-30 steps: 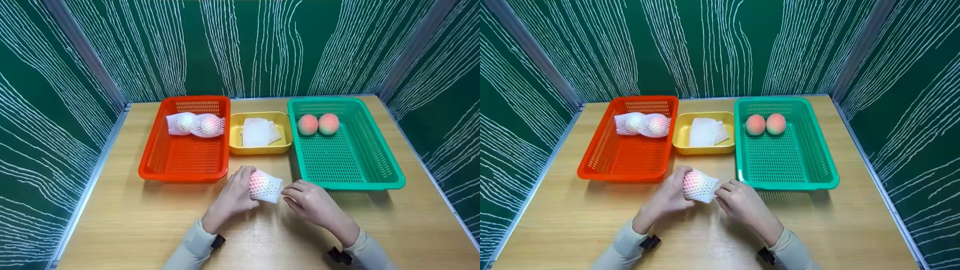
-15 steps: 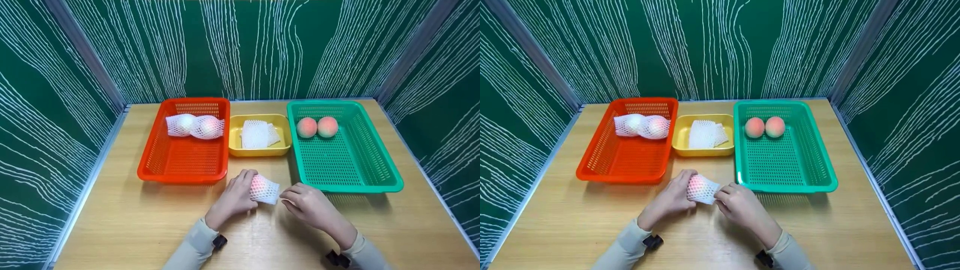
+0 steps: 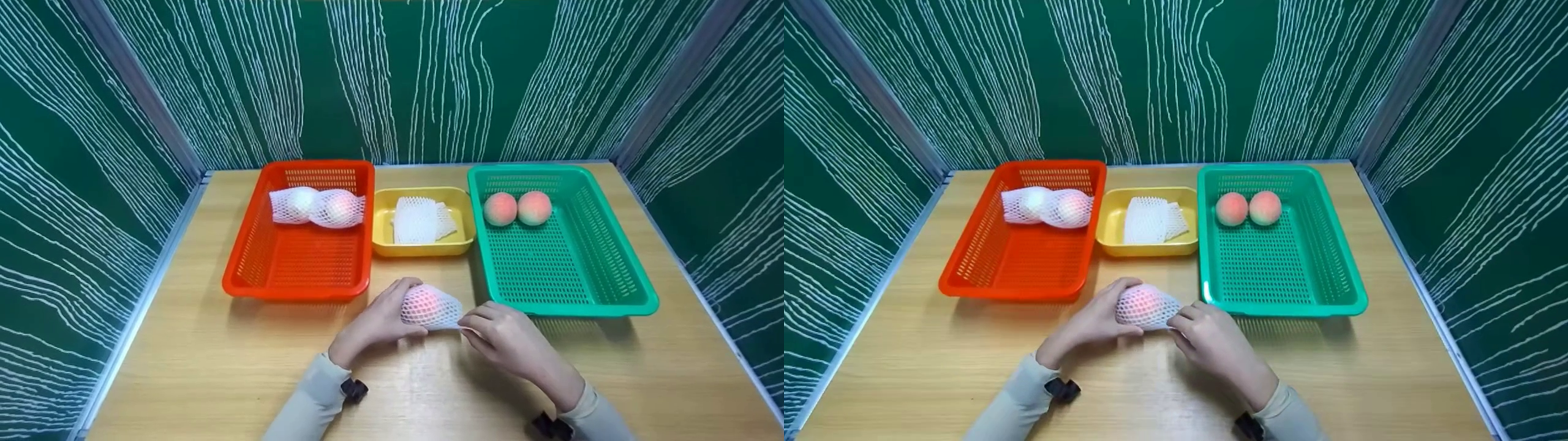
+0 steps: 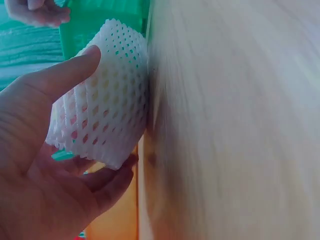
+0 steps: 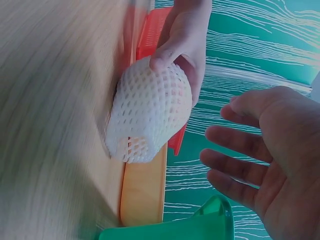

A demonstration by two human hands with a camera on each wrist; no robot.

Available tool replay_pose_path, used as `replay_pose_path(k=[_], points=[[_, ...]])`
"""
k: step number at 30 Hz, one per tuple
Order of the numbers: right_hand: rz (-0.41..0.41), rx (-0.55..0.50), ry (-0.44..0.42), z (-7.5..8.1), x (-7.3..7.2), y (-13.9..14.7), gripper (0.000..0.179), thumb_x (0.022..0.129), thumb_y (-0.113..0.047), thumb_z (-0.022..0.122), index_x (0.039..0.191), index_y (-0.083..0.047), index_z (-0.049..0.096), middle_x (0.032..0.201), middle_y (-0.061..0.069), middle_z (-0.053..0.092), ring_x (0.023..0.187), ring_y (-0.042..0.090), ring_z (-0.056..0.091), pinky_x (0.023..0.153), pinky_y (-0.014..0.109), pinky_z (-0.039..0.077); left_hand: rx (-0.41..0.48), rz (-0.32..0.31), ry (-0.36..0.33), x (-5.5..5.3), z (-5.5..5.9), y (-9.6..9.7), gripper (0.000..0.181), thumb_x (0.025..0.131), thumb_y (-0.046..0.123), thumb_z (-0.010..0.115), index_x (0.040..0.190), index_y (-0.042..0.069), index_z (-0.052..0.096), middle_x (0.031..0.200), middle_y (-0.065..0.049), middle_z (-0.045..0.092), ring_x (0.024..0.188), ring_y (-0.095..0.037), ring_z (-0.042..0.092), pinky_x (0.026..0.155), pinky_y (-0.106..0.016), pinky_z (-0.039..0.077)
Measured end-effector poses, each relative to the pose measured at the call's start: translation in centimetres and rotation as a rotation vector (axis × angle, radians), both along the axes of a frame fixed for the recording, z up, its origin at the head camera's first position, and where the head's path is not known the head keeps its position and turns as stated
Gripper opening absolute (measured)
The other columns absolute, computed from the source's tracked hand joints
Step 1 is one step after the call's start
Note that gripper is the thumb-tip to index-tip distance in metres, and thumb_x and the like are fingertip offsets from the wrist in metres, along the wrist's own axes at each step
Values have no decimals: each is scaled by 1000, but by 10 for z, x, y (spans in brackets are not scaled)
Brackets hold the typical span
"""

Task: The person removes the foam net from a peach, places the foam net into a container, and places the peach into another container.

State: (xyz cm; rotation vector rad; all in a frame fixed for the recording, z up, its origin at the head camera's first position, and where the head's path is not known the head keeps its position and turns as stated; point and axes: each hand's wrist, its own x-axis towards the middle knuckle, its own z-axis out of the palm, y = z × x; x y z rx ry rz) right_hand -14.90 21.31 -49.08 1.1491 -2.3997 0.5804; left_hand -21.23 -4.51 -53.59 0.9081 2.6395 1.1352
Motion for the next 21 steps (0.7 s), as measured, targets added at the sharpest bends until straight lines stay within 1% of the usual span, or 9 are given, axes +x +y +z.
replay_pose_path(k=[3,5,10,15,18,21], points=[[-3,6,-5,0,0,0,10,81,-9,73,91,-9,74,89,-2,69,80,15,62,70,32,52,7,0,-54,-2,0,-1,88,72,34,87,141,16,36,133,3,47,116,-12,49,103,-31,39],[-7,6,0,0,0,0,10,81,-9,74,91,-9,74,89,-3,69,80,15,62,70,31,53,5,3,-64,-2,0,-1,89,71,34,87,142,16,36,135,3,47,117,-12,48,103,-32,38],[-15,9,-25,0,1,-1,11,80,-8,75,91,-9,74,89,-2,69,81,15,62,70,31,53,27,7,-48,0,2,-7,89,71,35,87,142,15,37,136,2,46,121,-13,47,105,-33,37],[-4,4,-46,-4,4,-1,12,80,-7,75,91,-10,73,88,-3,67,80,14,61,69,31,53,69,6,-50,8,3,-14,91,72,34,87,145,14,35,138,-2,45,125,-15,44,107,-34,35],[-1,7,-40,-9,5,-1,12,79,-7,75,90,-10,72,86,-2,66,79,14,61,68,31,53,95,6,-78,12,2,-20,93,74,34,86,147,16,32,140,-3,42,128,-16,42,108,-33,34],[-45,23,-49,-13,6,-1,10,78,-4,75,86,-8,71,83,-1,65,77,16,62,67,33,54,138,6,-134,13,2,-25,92,75,36,84,149,20,30,143,-4,40,129,-20,44,107,-36,35]])
